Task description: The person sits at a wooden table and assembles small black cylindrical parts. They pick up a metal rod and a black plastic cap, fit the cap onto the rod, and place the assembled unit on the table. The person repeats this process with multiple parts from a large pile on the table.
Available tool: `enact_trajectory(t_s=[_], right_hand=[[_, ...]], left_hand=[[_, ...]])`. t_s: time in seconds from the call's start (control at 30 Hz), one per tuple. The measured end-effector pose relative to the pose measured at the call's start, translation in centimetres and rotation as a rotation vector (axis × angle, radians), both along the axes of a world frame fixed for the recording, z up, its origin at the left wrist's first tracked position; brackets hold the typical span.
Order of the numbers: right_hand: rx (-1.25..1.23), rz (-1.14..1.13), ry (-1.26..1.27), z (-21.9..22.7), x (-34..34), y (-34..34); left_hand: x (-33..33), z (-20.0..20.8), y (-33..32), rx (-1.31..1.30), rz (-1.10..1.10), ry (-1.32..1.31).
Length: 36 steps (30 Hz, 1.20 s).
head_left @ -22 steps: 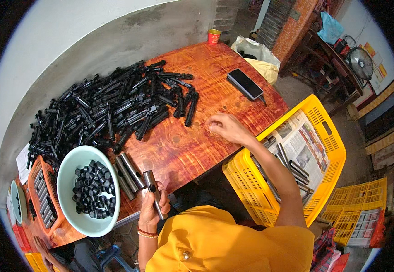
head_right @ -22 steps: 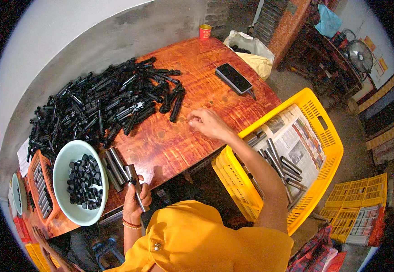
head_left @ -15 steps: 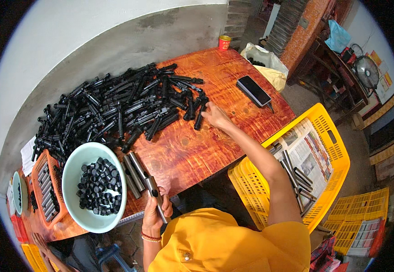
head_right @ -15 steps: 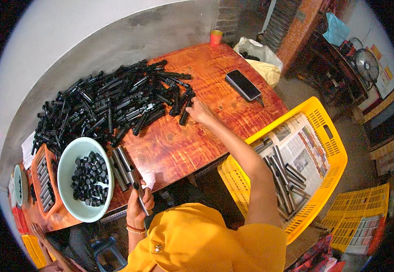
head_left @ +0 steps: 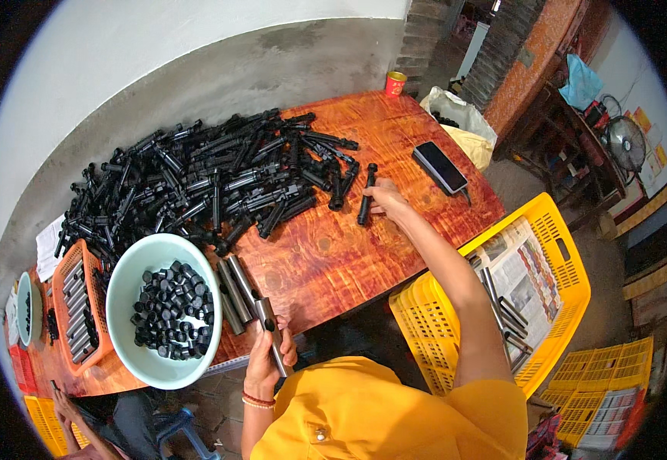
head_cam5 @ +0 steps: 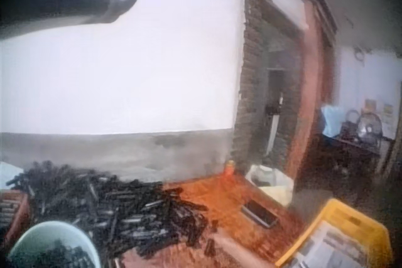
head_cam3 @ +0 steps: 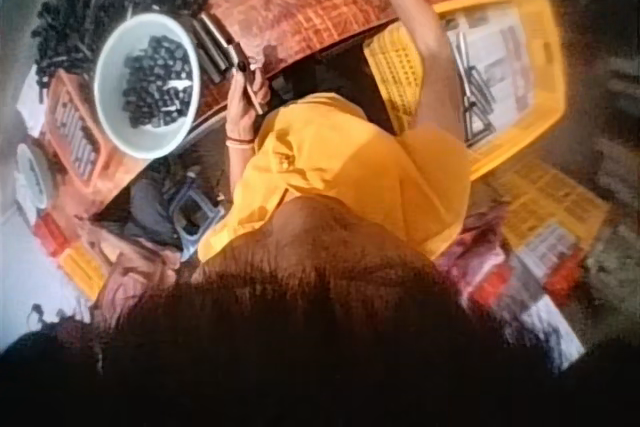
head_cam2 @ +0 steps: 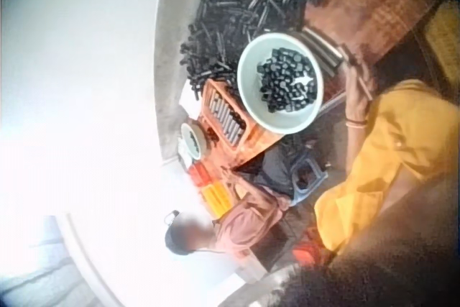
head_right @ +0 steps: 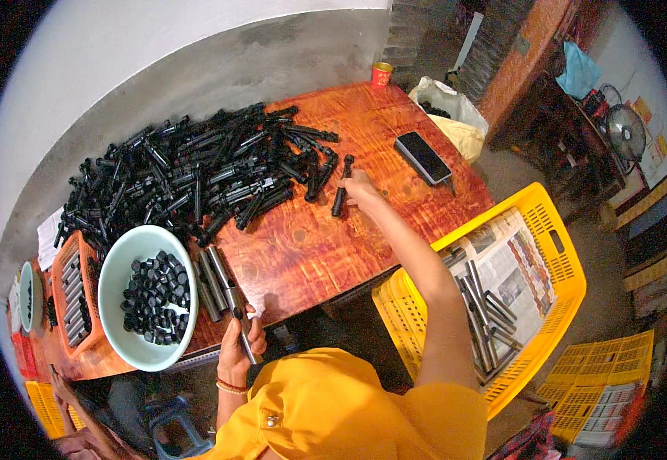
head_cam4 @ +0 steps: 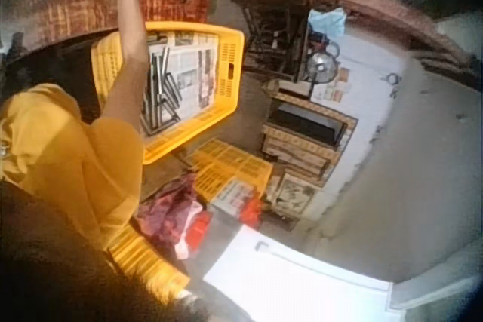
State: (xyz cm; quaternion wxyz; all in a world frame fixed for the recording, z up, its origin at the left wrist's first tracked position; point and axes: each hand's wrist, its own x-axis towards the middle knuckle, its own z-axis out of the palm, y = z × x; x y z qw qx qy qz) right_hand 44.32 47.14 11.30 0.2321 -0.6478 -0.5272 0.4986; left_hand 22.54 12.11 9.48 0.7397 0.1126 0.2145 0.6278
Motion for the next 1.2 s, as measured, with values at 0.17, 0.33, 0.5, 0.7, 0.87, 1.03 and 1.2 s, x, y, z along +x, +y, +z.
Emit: enact_trajectory(t_s=[0.17,0.33,0.5,0.7,0.87,1.03,1.2], right_hand=[[-0.051,0.178,0.499,5.3,-0.1,-5.8],[-0.232,0.433,0.768,6.0,-0.9,-9.4],[-0.331,0.408,0.896,4.1,-2.5,-11.4],[-0.475,0.513,0.923,4.9,-3.2,-13.4],[-0.315,0.516,0.744,6.3,-3.5,-14.8],[-0.202,0.571,0.583,5.8,-3.3,-15.2],[-0.188,0.619,0.536,6.7,-3.3,-16.0]], left_hand=[[0.5,0.4,1.2,0.033,-0.02,0.006],[0.9,1.7,2.0,0.058,-0.049,0.031],[0.8,1.7,1.6,0.045,-0.012,0.11],[0.5,1.2,1.5,0.034,0.026,0.146],[0.8,2.4,3.0,-0.016,0.115,0.144],[0.7,3.6,6.1,0.033,0.245,0.142],[0.6,3.7,7.3,0.067,0.302,0.047]])
